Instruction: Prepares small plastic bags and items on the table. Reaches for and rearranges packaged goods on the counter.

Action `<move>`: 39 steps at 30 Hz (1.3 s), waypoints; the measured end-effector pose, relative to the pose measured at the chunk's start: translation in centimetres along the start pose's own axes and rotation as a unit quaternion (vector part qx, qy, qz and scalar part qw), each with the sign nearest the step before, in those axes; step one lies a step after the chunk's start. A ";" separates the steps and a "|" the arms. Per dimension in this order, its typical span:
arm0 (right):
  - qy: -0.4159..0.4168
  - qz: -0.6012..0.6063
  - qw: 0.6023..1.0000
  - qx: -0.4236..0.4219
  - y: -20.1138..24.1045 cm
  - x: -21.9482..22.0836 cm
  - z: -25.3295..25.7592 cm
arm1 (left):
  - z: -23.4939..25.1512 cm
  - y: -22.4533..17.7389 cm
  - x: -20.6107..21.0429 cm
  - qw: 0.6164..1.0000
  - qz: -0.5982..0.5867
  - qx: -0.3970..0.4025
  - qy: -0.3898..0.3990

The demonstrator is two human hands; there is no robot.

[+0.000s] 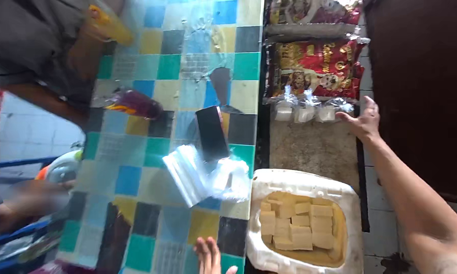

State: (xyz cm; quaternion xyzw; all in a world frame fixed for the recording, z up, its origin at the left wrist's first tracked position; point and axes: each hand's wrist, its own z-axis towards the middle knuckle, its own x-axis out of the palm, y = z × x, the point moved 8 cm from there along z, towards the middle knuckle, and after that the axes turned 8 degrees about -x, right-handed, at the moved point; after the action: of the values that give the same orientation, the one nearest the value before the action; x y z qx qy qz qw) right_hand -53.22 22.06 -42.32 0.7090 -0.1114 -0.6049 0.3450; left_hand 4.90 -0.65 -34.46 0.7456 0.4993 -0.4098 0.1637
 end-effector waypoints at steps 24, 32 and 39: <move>0.421 -0.309 0.771 -0.364 41.9 20.8 -28.6 | 5.8 2.6 -10.2 0.963 -0.229 0.140 0.009; 0.415 -0.301 0.777 -0.366 46.4 18.7 -27.6 | 9.8 0.2 -13.9 0.949 -0.252 0.167 -0.091; 0.241 -0.176 0.838 -0.457 52.9 12.2 -27.2 | 11.2 0.3 -16.9 0.949 -0.283 0.089 -0.102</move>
State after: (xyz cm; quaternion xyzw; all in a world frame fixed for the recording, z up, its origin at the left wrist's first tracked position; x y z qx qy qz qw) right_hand -11.09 -14.29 -17.98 0.6018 0.3911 -0.4476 0.5334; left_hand -2.68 -18.43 -28.28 0.5390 0.6323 -0.5560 0.0243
